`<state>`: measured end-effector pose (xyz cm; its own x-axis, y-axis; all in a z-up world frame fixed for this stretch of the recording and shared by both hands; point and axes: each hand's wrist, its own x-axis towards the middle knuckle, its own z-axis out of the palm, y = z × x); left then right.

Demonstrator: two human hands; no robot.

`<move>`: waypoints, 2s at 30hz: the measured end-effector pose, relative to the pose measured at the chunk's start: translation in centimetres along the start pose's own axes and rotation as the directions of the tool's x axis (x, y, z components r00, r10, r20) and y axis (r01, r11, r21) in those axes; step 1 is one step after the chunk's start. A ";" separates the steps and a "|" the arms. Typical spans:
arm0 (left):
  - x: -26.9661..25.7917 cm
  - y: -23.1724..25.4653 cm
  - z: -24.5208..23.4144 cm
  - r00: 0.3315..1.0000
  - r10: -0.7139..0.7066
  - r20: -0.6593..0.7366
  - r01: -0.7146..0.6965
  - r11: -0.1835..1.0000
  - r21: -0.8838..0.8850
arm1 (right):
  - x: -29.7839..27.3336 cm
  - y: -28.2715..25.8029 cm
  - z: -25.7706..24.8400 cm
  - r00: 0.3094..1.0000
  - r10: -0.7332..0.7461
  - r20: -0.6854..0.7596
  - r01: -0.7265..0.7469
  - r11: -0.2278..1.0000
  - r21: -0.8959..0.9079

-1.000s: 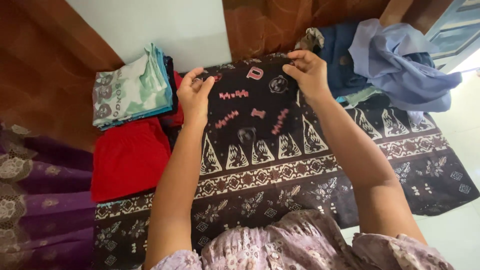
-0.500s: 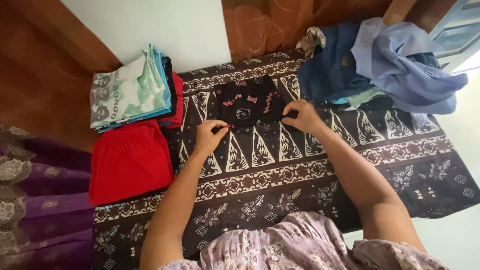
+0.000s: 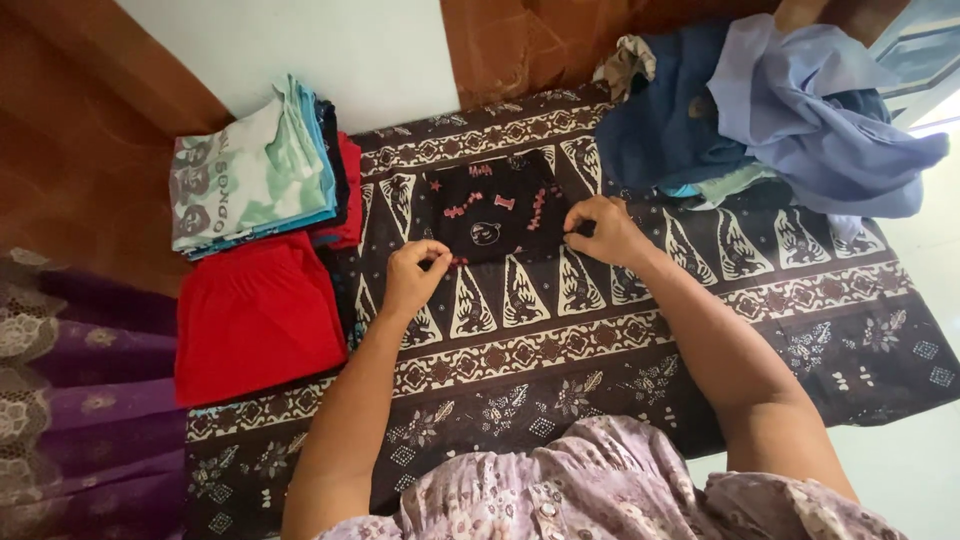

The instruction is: The person is folding various pieces of laundry, including a red garment, a patterned black garment, and a light blue shirt.

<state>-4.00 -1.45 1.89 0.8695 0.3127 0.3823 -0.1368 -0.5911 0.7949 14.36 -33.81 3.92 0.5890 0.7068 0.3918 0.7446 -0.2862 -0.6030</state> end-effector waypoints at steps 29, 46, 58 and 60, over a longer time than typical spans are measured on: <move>9.4 -3.6 7.6 0.960 -0.259 -0.103 0.275 0.815 0.510 | 8.0 3.1 8.2 0.944 0.155 -0.290 -0.240 0.927 -0.288; 8.5 -3.6 5.5 0.958 -0.286 0.004 0.259 0.873 0.413 | 8.3 1.2 5.5 0.968 0.186 -0.170 -0.227 0.936 -0.269; 2.9 1.8 0.4 0.894 -0.376 0.243 0.234 0.855 0.463 | 3.6 -0.1 1.1 0.896 0.406 0.180 -0.323 0.874 -0.362; 2.1 2.2 0.0 0.900 -0.363 0.242 0.234 0.870 0.435 | 3.2 -0.2 0.9 0.876 0.447 0.180 -0.363 0.859 -0.362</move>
<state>-2.51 -2.07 4.40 0.9469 0.3161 -0.0587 0.2908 -0.7641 0.5759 15.81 -30.92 4.61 0.7922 0.6081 -0.0513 0.5389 -0.7366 -0.4087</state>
